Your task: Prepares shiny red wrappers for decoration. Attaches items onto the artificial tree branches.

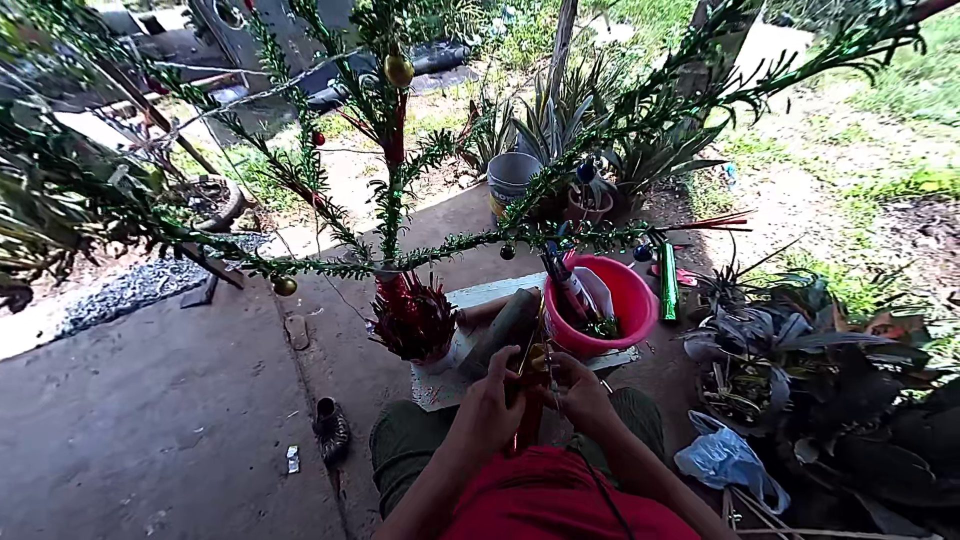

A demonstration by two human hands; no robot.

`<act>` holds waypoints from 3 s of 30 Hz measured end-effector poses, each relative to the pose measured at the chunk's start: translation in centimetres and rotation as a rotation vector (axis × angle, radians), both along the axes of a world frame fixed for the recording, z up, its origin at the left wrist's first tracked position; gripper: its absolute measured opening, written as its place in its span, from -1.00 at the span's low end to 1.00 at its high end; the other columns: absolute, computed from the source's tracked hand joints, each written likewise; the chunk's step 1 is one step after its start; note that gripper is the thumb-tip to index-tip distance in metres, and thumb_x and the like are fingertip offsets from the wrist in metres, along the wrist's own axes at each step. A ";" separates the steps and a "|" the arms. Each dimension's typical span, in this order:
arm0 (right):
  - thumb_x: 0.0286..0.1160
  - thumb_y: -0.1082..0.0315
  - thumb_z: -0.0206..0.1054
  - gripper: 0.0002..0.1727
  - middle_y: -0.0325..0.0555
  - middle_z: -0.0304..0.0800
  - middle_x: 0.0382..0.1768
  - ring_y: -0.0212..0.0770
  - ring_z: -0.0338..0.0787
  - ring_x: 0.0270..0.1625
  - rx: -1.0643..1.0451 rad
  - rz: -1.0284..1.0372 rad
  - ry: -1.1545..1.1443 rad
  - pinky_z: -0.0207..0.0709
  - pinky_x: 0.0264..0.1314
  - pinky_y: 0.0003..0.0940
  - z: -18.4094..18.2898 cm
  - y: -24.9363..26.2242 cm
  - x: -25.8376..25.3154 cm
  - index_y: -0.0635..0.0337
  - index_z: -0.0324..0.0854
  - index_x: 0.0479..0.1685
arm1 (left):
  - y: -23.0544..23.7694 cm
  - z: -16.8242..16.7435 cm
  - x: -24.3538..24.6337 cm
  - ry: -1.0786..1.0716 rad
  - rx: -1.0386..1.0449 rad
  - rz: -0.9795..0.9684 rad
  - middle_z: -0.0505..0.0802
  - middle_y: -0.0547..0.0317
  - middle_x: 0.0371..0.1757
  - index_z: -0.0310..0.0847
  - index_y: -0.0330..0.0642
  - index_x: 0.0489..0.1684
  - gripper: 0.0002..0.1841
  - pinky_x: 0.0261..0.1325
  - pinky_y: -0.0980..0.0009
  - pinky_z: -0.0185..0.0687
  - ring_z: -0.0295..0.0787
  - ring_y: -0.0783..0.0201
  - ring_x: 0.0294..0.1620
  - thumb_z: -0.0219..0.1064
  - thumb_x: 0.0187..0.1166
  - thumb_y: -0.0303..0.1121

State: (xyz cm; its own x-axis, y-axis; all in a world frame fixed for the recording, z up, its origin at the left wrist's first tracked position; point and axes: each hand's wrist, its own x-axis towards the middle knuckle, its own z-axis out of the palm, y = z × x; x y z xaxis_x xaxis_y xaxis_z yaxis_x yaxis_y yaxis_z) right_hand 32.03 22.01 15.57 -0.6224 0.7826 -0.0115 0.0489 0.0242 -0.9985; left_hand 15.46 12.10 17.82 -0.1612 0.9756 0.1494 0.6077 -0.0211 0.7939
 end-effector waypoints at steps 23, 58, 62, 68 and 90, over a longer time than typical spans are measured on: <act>0.15 -0.18 0.60 -0.27 -0.23 0.91 -0.08 -0.07 0.79 0.07 0.613 0.006 -0.369 0.56 0.21 0.17 -1.1 -0.2 5.4 -0.03 0.76 0.38 | -0.2 1.5 -1.2 0.204 0.050 0.239 0.65 -0.26 0.51 0.57 -0.37 0.51 -0.38 0.40 0.23 0.66 0.71 0.03 0.43 0.50 0.36 -0.43; 0.20 0.18 0.67 -0.43 -0.52 0.80 -0.40 -0.66 0.68 -0.42 -0.257 0.523 -0.213 0.59 -0.27 -0.67 -0.3 1.8 4.5 0.12 0.75 0.28 | -1.8 2.6 -2.6 -0.069 0.076 0.086 0.69 -0.08 0.49 0.62 -0.22 0.51 -0.39 0.45 0.44 0.58 0.66 0.29 0.45 0.55 0.36 -0.36; 0.19 0.16 0.68 -0.44 -0.50 0.84 -0.34 -0.66 0.71 -0.38 -0.268 0.519 -0.192 0.63 -0.22 -0.66 -0.2 1.8 4.4 0.13 0.77 0.25 | -1.9 2.6 -2.9 -0.092 0.085 0.084 0.67 -0.07 0.52 0.61 -0.22 0.52 -0.38 0.46 0.45 0.57 0.65 0.30 0.47 0.55 0.36 -0.35; 0.18 0.20 0.68 -0.55 -0.50 0.84 -0.41 -0.63 0.72 -0.42 -0.287 0.469 -0.163 0.65 -0.26 -0.64 0.0 1.4 4.2 0.12 0.83 0.11 | -1.8 2.2 -3.5 -0.146 0.106 0.074 0.68 -0.04 0.52 0.59 -0.20 0.53 -0.37 0.44 0.47 0.59 0.66 0.34 0.44 0.56 0.36 -0.36; 0.10 0.02 0.74 -0.49 -0.57 0.77 -0.49 -0.67 0.65 -0.49 -0.282 0.451 -0.081 0.57 -0.37 -0.70 -0.1 0.4 3.8 0.07 0.86 0.03 | -1.8 2.1 -4.1 -0.187 0.142 -0.011 0.71 0.02 0.47 0.58 -0.21 0.52 -0.36 0.45 0.46 0.60 0.67 0.37 0.42 0.58 0.35 -0.38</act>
State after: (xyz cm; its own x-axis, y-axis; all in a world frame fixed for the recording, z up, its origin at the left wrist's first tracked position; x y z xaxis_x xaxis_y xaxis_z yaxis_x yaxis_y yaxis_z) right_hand 35.81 22.42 15.51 -0.8846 0.3975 -0.2440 0.1723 -0.2076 -0.9629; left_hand 11.38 10.29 19.90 -0.1888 0.9488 0.2533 0.4494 -0.1459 0.8813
